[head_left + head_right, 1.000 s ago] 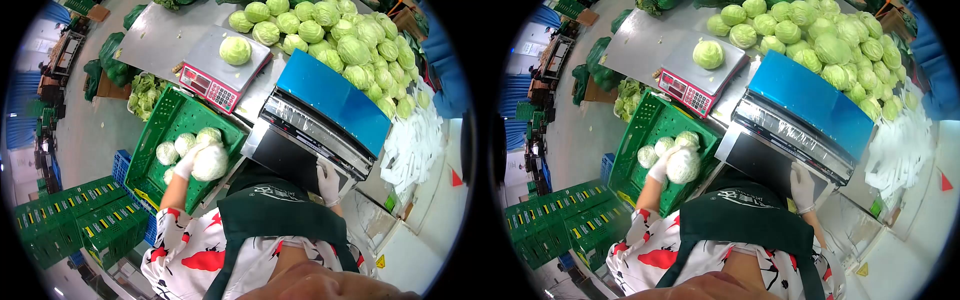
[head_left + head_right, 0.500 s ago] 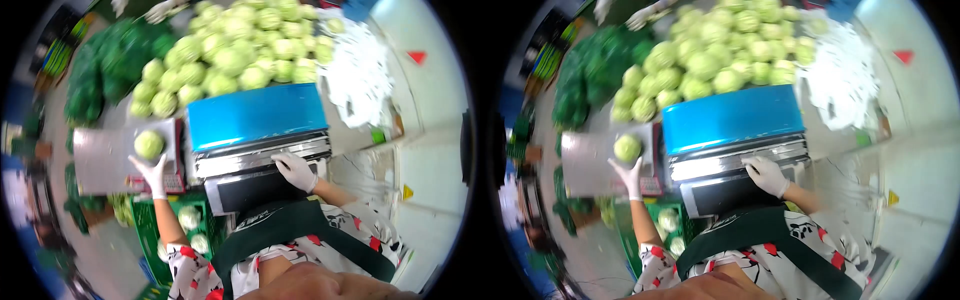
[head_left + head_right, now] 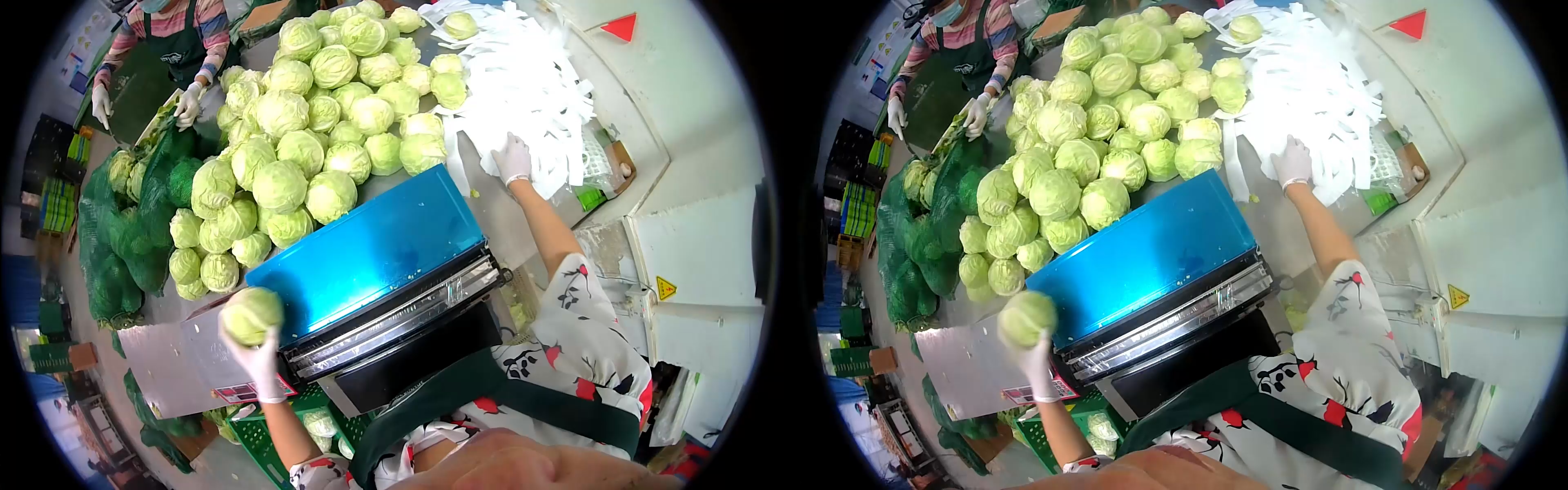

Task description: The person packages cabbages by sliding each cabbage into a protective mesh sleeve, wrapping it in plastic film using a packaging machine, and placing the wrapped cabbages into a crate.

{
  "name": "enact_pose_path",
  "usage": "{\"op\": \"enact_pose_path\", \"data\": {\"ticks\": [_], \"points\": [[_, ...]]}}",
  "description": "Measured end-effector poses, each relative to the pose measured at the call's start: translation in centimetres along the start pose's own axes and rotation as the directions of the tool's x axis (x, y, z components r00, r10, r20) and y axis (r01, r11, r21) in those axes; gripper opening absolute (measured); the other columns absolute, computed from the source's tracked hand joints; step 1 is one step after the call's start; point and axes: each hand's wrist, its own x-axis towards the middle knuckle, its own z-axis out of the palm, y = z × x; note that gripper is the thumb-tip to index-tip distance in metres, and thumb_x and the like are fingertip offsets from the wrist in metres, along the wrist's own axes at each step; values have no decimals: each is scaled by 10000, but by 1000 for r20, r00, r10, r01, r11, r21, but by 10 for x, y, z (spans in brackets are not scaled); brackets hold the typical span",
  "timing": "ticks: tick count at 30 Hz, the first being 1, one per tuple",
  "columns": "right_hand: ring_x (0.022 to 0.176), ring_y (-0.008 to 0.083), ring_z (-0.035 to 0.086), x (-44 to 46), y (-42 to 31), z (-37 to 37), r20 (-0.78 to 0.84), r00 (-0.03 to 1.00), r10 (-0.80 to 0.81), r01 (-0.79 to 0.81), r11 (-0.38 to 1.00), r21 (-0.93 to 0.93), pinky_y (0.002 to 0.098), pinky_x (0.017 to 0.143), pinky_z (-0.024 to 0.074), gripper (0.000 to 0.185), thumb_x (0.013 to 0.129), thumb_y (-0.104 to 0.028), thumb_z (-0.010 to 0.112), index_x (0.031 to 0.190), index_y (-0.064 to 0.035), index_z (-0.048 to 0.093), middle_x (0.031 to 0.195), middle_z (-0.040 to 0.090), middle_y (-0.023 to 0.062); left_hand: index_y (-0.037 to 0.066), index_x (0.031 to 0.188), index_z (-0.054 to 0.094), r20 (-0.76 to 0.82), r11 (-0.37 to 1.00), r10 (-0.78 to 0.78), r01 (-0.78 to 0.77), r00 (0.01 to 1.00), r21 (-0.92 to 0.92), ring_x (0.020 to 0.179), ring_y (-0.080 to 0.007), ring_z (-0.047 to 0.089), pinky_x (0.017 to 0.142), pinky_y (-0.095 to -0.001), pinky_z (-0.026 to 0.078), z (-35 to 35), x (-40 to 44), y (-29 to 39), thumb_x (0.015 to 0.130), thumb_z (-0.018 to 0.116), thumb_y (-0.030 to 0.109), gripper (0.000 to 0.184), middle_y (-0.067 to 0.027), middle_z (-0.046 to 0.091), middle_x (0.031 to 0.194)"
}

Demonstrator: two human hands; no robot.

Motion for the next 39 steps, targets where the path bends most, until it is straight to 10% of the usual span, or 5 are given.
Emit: {"op": "enact_pose_path", "data": {"ticks": [18, 24, 31, 35, 39], "points": [[974, 335, 652, -47, -156, -319, -357, 557, -750, 768, 302, 565, 439, 868, 521, 315, 789, -61, 677, 1102, -24, 659, 1131, 667, 146, 53, 1404, 464, 402, 352, 763, -847, 507, 399, 1403, -414, 343, 1169, -626, 102, 119, -70, 168, 718, 840, 287, 817, -172, 473, 1430], [975, 279, 670, -106, -206, -378, -146, 752, -643, 248, 71, 966, 372, 836, 532, 448, 780, -190, 777, 1168, -16, 638, 1100, 666, 129, 73, 1025, 733, 282, 780, 622, -611, 731, -135, 629, -180, 654, 576, -301, 516, 87, -90, 185, 823, 743, 70, 202, -70, 692, 797], [784, 133, 653, -144, -224, -356, 543, 612, -576, -725, -134, 675, 256, 729, 528, 274, 953, -145, 635, 1196, -19, 653, 910, 683, 97, -2, 1243, 630, 607, 686, 213, 325, 766, -650, 1033, -129, 632, 902, -267, 495, 66, -108, 150, 1012, 539, 138, 285, -78, 689, 1126], [1082, 255, 634, -167, -241, -350, -376, 652, -658, 665, 258, 701, 409, 1005, 445, 288, 945, -127, 590, 1202, -18, 660, 1173, 691, 72, 1, 1503, 348, 547, 781, 232, 182, 804, -598, 1274, -168, 501, 1043, -306, 425, 81, -126, 145, 978, 589, 97, 586, -110, 526, 1394], [1251, 262, 547, -177, -233, -344, -284, 603, -746, 734, 378, 564, 478, 1093, 351, 282, 948, -112, 561, 1198, -19, 652, 1330, 620, 118, 19, 1252, 656, 557, 803, 26, 314, 830, -506, 1220, -185, 551, 1054, -317, 417, 70, -131, 132, 943, 650, 97, 318, -108, 652, 1235]]}}
